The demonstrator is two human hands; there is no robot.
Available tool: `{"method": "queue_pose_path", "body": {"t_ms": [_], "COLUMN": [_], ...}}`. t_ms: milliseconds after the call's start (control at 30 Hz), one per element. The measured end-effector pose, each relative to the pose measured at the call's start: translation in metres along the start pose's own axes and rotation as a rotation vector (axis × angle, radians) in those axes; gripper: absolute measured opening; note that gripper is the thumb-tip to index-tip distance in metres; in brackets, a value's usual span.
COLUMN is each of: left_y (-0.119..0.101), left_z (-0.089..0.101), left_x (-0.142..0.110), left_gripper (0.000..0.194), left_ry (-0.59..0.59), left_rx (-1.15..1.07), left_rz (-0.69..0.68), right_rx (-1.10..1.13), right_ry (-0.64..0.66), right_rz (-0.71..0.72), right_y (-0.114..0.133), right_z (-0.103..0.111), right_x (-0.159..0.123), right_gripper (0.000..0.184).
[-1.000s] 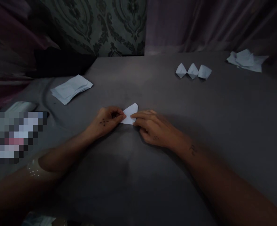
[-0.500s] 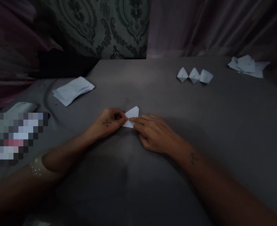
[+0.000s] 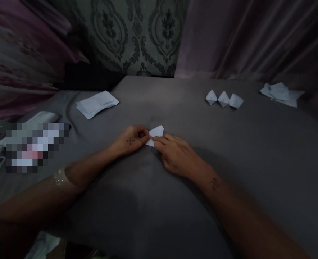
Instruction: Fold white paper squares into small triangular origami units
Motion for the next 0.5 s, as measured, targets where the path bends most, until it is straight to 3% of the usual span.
{"method": "queue_pose_path", "body": {"t_ms": [133, 233, 333, 500], "left_y": [-0.029, -0.050, -0.057, -0.053], "left_z": [0.002, -0.020, -0.039, -0.048], "left_x": [-0.030, -0.062, -0.083, -0.087], "left_gripper": [0.031, 0.046, 0.074, 0.080], "left_ry": [-0.134, -0.111, -0.142, -0.082], "left_rx": [0.340, 0.491, 0.515, 0.499], "left_rz": [-0.221, -0.318, -0.308, -0.291], "right_rx": [-0.019, 0.003, 0.033, 0.024], "right_ry": [-0.011, -0.012, -0.017, -0.004], "right_rz": [0.007, 0.023, 0.034, 0.026], "right_y": [-0.001, -0.005, -0.008, -0.009], "right_z": [-0.003, -0.007, -0.009, -0.010], "right_x": [-0.001, -0.001, -0.001, 0.001], "right_gripper": [0.039, 0.040, 0.052, 0.055]}}
Point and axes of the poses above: each hand's wrist, its own x-axis towards the middle knuckle, its own z-axis out of the back of the hand, y = z × x, the point moved 7 cm from there along x, towards the middle knuckle
